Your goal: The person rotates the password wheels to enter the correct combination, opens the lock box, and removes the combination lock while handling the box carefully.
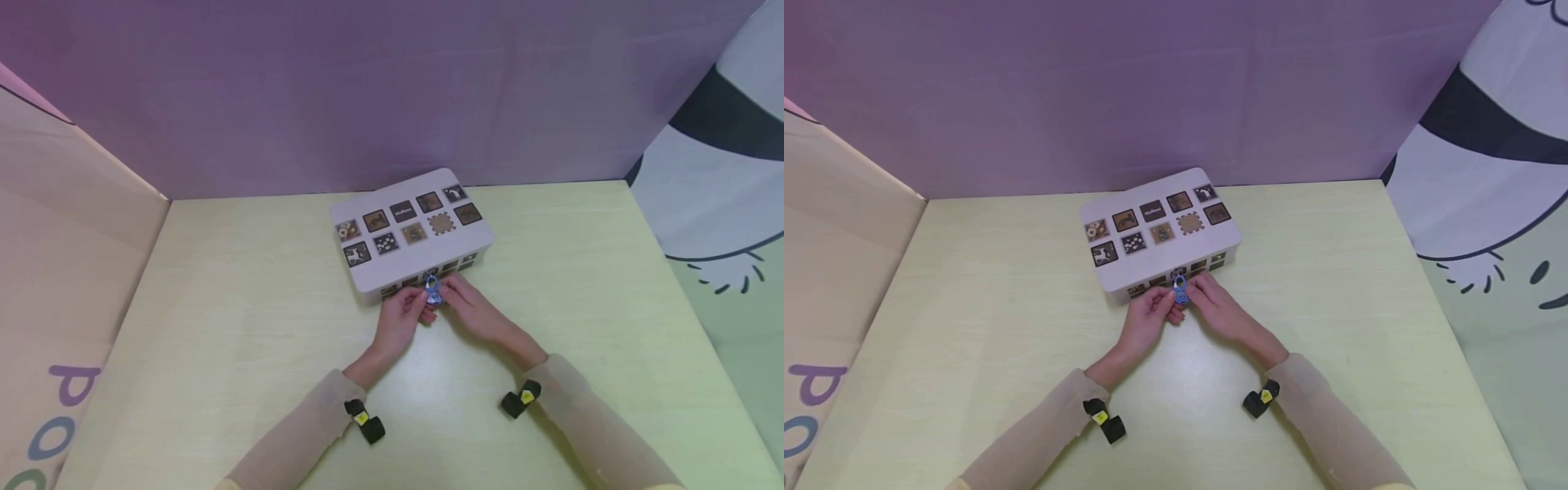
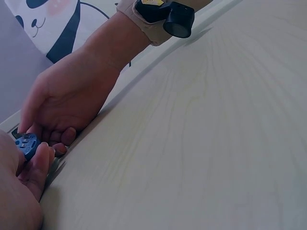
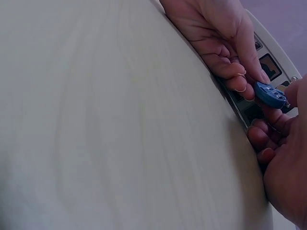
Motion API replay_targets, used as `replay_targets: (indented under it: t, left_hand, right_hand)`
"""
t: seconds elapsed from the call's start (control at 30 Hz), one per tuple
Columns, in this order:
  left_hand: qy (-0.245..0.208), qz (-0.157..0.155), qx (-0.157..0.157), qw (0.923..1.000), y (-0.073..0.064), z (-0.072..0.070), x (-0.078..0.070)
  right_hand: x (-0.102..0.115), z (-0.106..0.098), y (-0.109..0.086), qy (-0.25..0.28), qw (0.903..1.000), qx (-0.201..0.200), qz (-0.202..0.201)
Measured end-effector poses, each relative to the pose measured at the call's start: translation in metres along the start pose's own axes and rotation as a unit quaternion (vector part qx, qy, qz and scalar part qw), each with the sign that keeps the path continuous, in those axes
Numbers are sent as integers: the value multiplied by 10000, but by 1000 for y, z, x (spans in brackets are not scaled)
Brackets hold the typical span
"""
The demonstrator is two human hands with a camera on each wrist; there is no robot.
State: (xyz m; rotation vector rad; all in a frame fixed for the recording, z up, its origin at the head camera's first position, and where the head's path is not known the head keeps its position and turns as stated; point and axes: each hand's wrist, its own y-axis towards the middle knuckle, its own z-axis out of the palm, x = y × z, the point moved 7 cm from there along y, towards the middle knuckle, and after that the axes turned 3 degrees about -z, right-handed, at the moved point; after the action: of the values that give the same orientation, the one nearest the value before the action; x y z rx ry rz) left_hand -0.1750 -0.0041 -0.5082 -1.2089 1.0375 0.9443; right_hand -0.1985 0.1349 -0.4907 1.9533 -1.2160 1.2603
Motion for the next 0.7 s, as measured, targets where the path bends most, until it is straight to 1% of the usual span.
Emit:
replay_targets:
  t: [0.23, 0.5, 0.7]
  left_hand:
    - [-61, 1, 3, 10000, 0, 0, 1]
    - [-90, 26, 32, 10000, 0, 0, -1]
    - [-118, 61, 19, 9999, 0, 1, 0]
  right_hand:
    - [2, 1, 0, -192, 9996, -10, -201]
    - [1, 1, 1, -245, 9994, -113, -238]
    - [2, 1, 0, -280, 9992, -97, -251]
